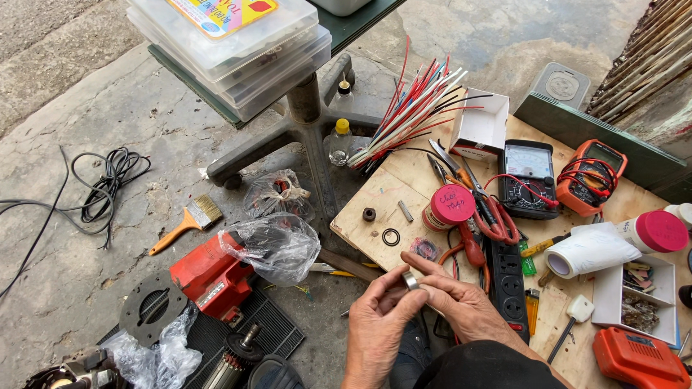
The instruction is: The person disassembles a red electric motor, removing the housing and rotor. They then handle a small cylindrical bearing, placing it on the workbench among other tools and parts.
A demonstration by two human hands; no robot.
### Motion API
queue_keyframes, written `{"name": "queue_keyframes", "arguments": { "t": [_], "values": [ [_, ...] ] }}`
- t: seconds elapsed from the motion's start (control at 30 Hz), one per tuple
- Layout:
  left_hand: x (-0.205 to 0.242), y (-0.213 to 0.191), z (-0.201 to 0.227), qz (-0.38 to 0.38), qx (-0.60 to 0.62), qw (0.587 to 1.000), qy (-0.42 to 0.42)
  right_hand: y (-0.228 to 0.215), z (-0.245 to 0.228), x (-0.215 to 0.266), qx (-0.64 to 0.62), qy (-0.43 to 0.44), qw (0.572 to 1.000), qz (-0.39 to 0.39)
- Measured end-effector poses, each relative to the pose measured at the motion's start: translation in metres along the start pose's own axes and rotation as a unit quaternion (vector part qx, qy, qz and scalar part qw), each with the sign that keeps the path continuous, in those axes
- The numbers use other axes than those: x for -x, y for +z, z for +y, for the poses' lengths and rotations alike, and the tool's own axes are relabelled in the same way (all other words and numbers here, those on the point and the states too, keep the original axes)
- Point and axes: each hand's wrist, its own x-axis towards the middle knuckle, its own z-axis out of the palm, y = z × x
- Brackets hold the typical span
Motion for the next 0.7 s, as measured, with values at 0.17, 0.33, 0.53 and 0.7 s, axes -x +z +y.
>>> {"name": "queue_keyframes", "arguments": {
  "t": [0.17, 0.33, 0.53, 0.7],
  "values": [
    [-0.001, 0.001, 0.010, 0.042, -0.197, 0.977, 0.074, 0.017, -0.012, -0.006, -0.264, 0.190, 0.927, 0.183],
    [-0.002, -0.006, 0.013, 0.083, -0.321, 0.936, 0.118, 0.017, -0.002, -0.008, -0.183, 0.195, 0.947, 0.176],
    [-0.002, -0.005, 0.014, 0.103, -0.261, 0.958, 0.056, 0.015, 0.006, -0.013, -0.126, 0.193, 0.958, 0.173],
    [-0.007, -0.012, 0.003, 0.068, -0.099, 0.992, -0.036, 0.017, 0.003, -0.013, -0.079, 0.208, 0.953, 0.205]
  ]
}}
